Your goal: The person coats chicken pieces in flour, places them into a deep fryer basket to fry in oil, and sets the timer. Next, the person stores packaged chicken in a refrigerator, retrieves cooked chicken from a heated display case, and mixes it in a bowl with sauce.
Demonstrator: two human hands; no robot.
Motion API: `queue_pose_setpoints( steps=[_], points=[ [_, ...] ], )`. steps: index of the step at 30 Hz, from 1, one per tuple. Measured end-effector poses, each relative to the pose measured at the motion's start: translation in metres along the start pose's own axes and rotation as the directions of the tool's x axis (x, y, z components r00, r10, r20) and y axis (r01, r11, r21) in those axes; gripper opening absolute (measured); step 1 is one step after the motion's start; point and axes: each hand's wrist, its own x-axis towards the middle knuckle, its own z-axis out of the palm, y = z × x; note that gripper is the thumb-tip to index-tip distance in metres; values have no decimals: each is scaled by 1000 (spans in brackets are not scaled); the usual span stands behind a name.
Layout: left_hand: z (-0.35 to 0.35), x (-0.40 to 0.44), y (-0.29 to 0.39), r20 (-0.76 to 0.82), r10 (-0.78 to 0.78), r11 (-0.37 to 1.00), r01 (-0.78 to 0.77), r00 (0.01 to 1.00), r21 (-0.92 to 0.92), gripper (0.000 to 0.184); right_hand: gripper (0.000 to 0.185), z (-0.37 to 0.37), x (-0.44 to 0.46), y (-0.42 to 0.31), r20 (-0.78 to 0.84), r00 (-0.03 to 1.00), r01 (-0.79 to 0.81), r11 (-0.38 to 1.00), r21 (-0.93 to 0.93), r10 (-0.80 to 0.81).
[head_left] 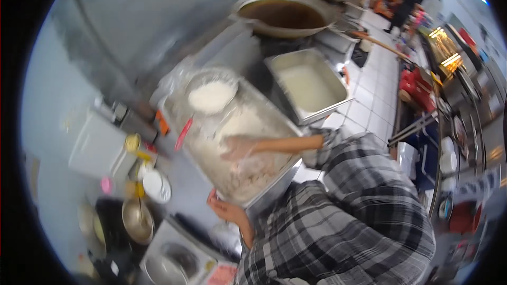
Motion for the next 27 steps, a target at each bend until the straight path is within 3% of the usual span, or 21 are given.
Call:
queue_pose_setpoints(
  steps=[2,4,6,8,12,14,16,19,21,22,24,25,27],
  points=[
    [4,0,-3,-17,-4,998,3,1000,-55,37,68,-1,-3,32,-110,881,453,888,-79,-459],
    [5,1,6,-26,-99,987,95,995,-126,34,78,-33,-8,5,100,943,327,942,-82,-319],
    [4,4,11,-25,-130,990,128,991,-60,32,74,-56,-6,-20,286,945,194,976,-103,-158],
    [4,5,12,-35,-141,990,140,989,-29,30,60,-56,-1,-16,270,921,330,932,-150,-282],
    [4,5,12,-58,-129,992,128,990,-20,27,38,-70,3,-37,441,864,339,927,-157,-242],
    [4,5,12,-53,-128,992,127,990,-20,27,34,-65,4,-35,476,861,326,913,-245,-180],
    [4,6,10,-56,-127,992,126,990,-22,27,40,-58,14,-14,592,794,289,942,-168,-138],
    [4,3,10,-68,-138,990,137,988,-27,27,48,-55,0,8,667,743,-34,998,-46,56],
    [4,5,13,-61,-157,987,155,986,-31,27,53,-32,-14,18,488,861,195,979,-58,-143],
    [4,5,14,-54,-172,985,171,984,-36,28,55,2,-15,35,299,835,527,828,-193,-462],
    [4,3,14,-51,-192,981,190,980,-42,29,55,36,-32,34,119,769,639,759,-125,-628],
    [4,4,14,-49,-192,981,190,980,-41,29,52,41,-45,18,127,869,461,876,138,-478],
    [4,4,13,-48,-192,981,191,980,-33,28,49,28,-56,-8,337,920,96,948,304,-201]
  ],
)
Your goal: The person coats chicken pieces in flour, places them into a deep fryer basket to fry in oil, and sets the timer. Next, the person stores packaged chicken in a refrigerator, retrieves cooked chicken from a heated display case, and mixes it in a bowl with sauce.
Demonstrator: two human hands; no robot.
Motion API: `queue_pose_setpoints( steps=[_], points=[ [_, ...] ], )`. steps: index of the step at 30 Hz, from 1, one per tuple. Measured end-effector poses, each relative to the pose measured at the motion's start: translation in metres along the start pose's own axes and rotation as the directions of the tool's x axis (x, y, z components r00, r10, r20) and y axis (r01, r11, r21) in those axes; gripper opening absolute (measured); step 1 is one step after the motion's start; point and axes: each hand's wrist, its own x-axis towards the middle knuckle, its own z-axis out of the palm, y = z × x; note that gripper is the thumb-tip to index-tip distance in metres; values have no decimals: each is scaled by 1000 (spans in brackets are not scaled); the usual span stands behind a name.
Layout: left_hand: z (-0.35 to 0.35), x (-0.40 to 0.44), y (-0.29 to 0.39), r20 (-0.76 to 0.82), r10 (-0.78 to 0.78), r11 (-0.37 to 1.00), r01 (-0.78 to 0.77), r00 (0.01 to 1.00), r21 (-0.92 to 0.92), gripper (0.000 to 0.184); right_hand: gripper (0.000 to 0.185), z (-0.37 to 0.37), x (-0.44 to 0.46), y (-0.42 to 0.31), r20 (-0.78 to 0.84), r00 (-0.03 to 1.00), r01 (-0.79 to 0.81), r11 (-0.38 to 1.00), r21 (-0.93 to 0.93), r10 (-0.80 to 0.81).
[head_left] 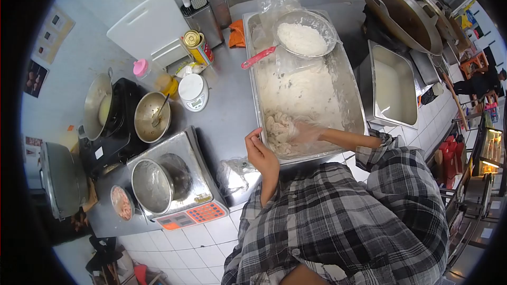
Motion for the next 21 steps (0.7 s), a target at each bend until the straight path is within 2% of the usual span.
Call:
queue_pose_setpoints(
  steps=[2,4,6,8,10,12,14,17,20,21],
  points=[
    [1,1,-1,2,3,1000,-3,1000,6,28,48,-18,0,-29,198,928,-294,947,-125,315],
    [1,1,-1,-1,1,1000,-1,1000,8,28,49,-15,1,-30,225,895,-361,921,-145,386],
    [1,1,-2,2,8,1000,-8,1000,8,28,48,-17,0,-34,208,909,-330,928,-170,361],
    [0,1,-5,4,24,1000,-24,1000,11,27,46,-23,-1,-41,158,960,-196,959,-203,230],
    [-1,1,-3,10,16,1000,-17,1000,5,27,59,-47,-1,-86,115,922,-323,898,-297,370],
    [-1,2,-3,-1,32,999,-32,999,-6,26,65,-63,3,-98,70,930,-290,835,-467,362],
    [1,3,-6,-31,73,997,-74,997,-21,25,60,-83,-2,-88,63,978,-101,719,-688,198],
    [-3,2,0,10,-12,999,11,1000,41,26,52,-102,-2,-92,-2,990,-86,605,-791,139],
    [-3,3,-1,14,8,1000,-8,1000,28,27,45,-114,-1,-88,50,995,-17,614,-789,92],
    [-5,2,-6,28,49,999,-49,998,14,27,43,-118,-2,-84,58,998,60,635,-770,-23]
  ],
)
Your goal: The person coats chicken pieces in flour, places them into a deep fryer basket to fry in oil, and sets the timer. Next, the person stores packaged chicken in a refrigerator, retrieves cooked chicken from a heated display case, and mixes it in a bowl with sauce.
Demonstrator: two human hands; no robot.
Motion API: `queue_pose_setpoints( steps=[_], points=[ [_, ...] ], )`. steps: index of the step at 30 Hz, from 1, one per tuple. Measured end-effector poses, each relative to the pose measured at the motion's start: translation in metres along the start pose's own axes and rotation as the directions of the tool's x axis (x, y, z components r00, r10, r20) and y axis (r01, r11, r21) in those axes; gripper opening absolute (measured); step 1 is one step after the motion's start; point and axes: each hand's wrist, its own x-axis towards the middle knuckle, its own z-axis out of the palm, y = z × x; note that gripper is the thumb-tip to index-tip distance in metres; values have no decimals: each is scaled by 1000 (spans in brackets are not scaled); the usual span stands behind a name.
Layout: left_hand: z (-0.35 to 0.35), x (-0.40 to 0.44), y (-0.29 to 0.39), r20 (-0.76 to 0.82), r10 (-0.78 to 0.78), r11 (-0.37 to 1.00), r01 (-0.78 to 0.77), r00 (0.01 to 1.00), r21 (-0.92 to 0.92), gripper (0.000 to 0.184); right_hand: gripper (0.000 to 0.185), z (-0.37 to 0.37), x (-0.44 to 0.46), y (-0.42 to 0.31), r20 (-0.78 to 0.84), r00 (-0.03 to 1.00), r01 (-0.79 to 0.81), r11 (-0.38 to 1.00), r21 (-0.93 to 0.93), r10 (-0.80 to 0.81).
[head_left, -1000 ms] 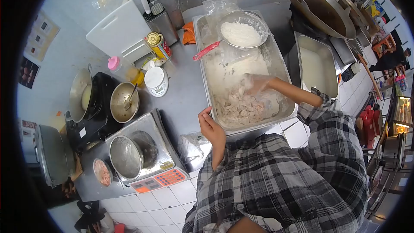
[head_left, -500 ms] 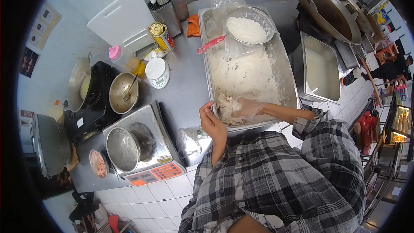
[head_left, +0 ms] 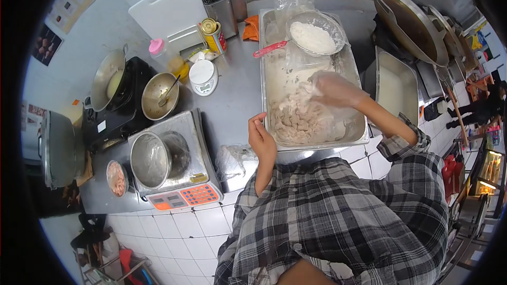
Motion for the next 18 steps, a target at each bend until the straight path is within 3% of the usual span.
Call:
queue_pose_setpoints(
  steps=[2,5,8,11,14,17,18],
  points=[
    [-3,2,-10,23,84,996,-83,996,-28,28,40,3,1,10,-171,973,163,986,32,-155],
    [-25,-7,5,20,-249,934,246,968,-260,32,42,-22,-2,-5,-218,973,100,986,134,-69],
    [-64,-9,4,-109,-303,910,254,947,-327,38,46,-53,-3,-38,-52,971,-217,949,228,234],
    [-107,-16,7,-258,-312,918,220,914,-328,44,55,-6,15,-8,-169,983,0,925,380,69],
    [-135,-26,13,-361,-333,926,229,871,-302,50,62,-2,17,-5,-73,995,-37,909,416,74],
    [-148,-38,19,-350,-391,897,267,851,-353,52,60,-7,20,0,91,994,-83,933,351,55],
    [-148,-41,19,-348,-403,890,273,847,-366,52,57,-6,20,0,16,1000,-23,908,419,18]
  ],
)
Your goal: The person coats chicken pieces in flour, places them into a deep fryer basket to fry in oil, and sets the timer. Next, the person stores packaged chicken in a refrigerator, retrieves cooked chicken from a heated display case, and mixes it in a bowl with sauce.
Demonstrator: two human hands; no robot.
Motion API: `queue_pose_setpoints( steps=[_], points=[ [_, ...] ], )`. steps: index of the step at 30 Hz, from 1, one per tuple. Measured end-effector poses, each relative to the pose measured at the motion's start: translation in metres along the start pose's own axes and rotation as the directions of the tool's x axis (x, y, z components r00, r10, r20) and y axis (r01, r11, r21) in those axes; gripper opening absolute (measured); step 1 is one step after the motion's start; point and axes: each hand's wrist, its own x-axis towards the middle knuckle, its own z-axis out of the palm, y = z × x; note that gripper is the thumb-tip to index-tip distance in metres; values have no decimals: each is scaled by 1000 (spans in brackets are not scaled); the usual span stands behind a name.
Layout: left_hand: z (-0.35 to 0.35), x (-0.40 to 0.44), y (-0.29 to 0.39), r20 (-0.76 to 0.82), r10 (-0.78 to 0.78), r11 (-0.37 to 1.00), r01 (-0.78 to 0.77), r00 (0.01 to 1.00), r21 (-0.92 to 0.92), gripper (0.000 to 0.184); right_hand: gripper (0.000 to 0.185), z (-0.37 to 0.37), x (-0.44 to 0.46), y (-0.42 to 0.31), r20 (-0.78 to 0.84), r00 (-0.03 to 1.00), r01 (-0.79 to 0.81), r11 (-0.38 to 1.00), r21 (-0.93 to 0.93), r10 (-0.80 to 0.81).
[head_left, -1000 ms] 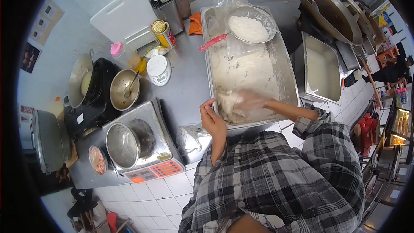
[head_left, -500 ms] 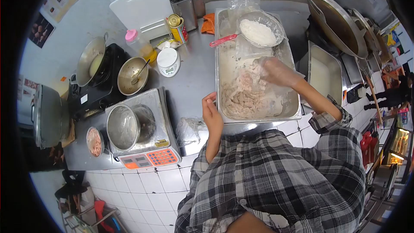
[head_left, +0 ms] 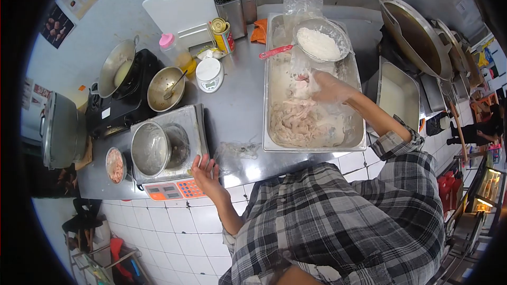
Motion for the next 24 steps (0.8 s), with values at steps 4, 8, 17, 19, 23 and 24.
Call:
queue_pose_setpoints(
  steps=[4,8,17,19,23,24],
  points=[
    [-2,-5,-6,-28,-62,997,60,998,-48,52,49,4,0,-5,-124,988,120,968,219,-95],
    [6,-6,-22,70,-106,994,109,992,-26,52,47,2,8,-11,-202,979,-15,995,-95,-5],
    [57,-35,-28,459,-318,946,246,830,210,43,50,4,25,0,93,954,-295,950,104,286],
    [65,-37,-36,503,-341,938,256,794,233,41,51,19,40,14,167,917,-378,924,66,363],
    [78,-44,-45,577,-307,950,281,757,136,37,49,123,50,46,-48,998,-37,996,76,41],
    [82,-45,-46,568,-295,953,282,768,114,37,50,135,45,26,-143,983,-86,981,176,112]
  ],
)
